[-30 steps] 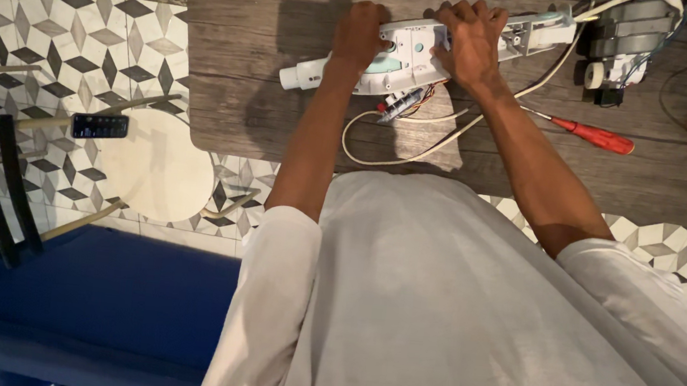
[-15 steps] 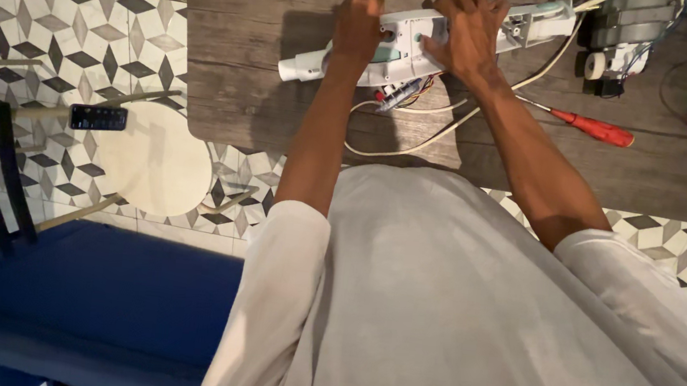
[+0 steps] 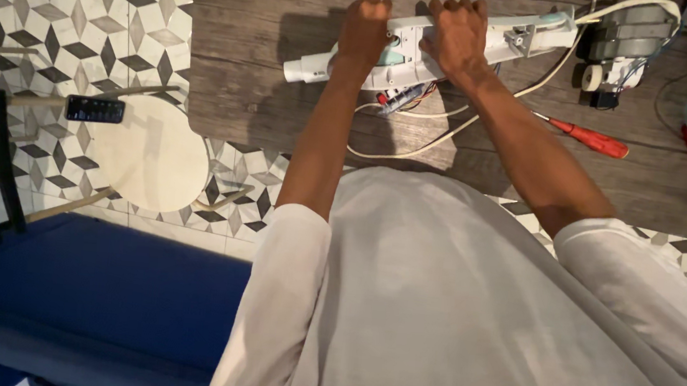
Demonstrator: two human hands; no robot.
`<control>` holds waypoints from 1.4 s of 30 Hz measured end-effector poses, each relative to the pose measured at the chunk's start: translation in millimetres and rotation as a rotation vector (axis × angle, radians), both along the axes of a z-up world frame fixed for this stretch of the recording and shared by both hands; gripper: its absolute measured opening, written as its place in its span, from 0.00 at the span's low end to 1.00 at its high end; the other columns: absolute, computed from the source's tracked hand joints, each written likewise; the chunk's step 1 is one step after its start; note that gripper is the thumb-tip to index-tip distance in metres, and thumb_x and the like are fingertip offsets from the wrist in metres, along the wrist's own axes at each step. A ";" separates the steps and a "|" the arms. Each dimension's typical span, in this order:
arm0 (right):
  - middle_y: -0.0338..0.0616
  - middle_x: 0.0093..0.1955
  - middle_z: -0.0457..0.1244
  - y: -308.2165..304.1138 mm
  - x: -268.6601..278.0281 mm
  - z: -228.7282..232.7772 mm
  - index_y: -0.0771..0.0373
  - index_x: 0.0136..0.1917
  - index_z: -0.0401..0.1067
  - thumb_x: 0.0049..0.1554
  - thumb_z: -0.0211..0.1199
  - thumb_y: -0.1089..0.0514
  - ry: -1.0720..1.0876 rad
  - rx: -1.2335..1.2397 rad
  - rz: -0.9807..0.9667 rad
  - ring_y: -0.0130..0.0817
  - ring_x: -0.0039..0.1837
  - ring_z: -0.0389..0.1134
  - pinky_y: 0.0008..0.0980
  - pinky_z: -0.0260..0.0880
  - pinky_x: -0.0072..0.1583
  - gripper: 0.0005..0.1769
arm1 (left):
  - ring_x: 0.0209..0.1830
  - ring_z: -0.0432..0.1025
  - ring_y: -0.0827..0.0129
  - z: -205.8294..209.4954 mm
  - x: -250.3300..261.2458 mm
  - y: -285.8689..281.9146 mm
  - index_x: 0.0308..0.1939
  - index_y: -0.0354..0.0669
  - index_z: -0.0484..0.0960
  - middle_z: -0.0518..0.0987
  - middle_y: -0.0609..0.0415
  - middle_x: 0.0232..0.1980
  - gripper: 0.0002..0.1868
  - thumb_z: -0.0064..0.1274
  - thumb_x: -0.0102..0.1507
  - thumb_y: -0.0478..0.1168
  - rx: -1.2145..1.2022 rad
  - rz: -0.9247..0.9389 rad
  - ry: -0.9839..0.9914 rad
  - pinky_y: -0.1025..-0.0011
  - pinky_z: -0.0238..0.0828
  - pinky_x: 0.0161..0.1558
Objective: The person disassembles a white handheld electrical appliance on a wooden table, using a screwdriver to remove screws and separate the casing. They manipulate internal wiring and components, then reassemble the device by aligning and securing the casing halves.
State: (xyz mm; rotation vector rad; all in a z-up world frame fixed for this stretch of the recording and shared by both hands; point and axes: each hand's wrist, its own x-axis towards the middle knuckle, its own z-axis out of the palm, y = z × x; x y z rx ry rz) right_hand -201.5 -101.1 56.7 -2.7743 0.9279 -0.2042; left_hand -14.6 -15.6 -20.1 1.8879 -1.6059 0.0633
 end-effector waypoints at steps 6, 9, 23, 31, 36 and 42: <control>0.51 0.53 0.69 1.5 1.7 10.9 0.57 0.63 0.73 0.48 0.76 0.51 0.028 0.011 0.010 0.51 0.59 0.66 0.55 0.55 0.62 0.31 | 0.50 0.77 0.48 27.9 -2.1 4.3 0.38 0.39 0.81 0.81 0.46 0.44 0.16 0.71 0.50 0.35 0.254 0.001 0.108 0.58 0.76 0.50; 0.51 0.55 0.68 1.0 0.8 15.6 0.56 0.65 0.72 0.51 0.76 0.52 0.003 0.022 0.025 0.51 0.60 0.65 0.56 0.54 0.63 0.30 | 0.49 0.77 0.48 35.6 -1.6 3.1 0.36 0.38 0.82 0.81 0.45 0.42 0.11 0.65 0.51 0.31 0.201 0.012 0.085 0.58 0.76 0.48; 0.54 0.53 0.68 6.0 4.0 15.9 0.61 0.62 0.71 0.50 0.76 0.53 0.059 0.009 -0.019 0.52 0.60 0.64 0.58 0.53 0.63 0.29 | 0.52 0.75 0.50 30.8 -9.6 7.4 0.39 0.38 0.83 0.81 0.46 0.43 0.10 0.53 0.55 0.27 0.151 0.038 -0.020 0.60 0.70 0.56; 0.52 0.56 0.68 13.3 3.5 25.2 0.57 0.64 0.72 0.50 0.75 0.54 0.010 0.005 -0.008 0.53 0.61 0.64 0.59 0.52 0.63 0.29 | 0.51 0.73 0.53 23.0 -10.3 9.8 0.40 0.40 0.79 0.78 0.47 0.43 0.08 0.54 0.57 0.30 0.150 0.005 -0.103 0.57 0.66 0.58; 0.52 0.56 0.68 14.9 3.0 22.5 0.57 0.63 0.72 0.49 0.75 0.54 0.035 -0.017 -0.023 0.51 0.60 0.65 0.58 0.53 0.63 0.29 | 0.52 0.73 0.54 18.2 -13.6 10.8 0.42 0.40 0.79 0.78 0.48 0.44 0.08 0.55 0.58 0.31 0.130 0.028 -0.116 0.59 0.66 0.60; 0.51 0.51 0.68 13.4 8.1 19.6 0.58 0.59 0.71 0.47 0.77 0.54 0.056 -0.046 -0.048 0.52 0.58 0.65 0.56 0.55 0.62 0.28 | 0.53 0.72 0.53 13.5 -12.6 7.5 0.45 0.38 0.80 0.78 0.47 0.46 0.12 0.56 0.57 0.32 0.178 0.048 -0.178 0.59 0.65 0.62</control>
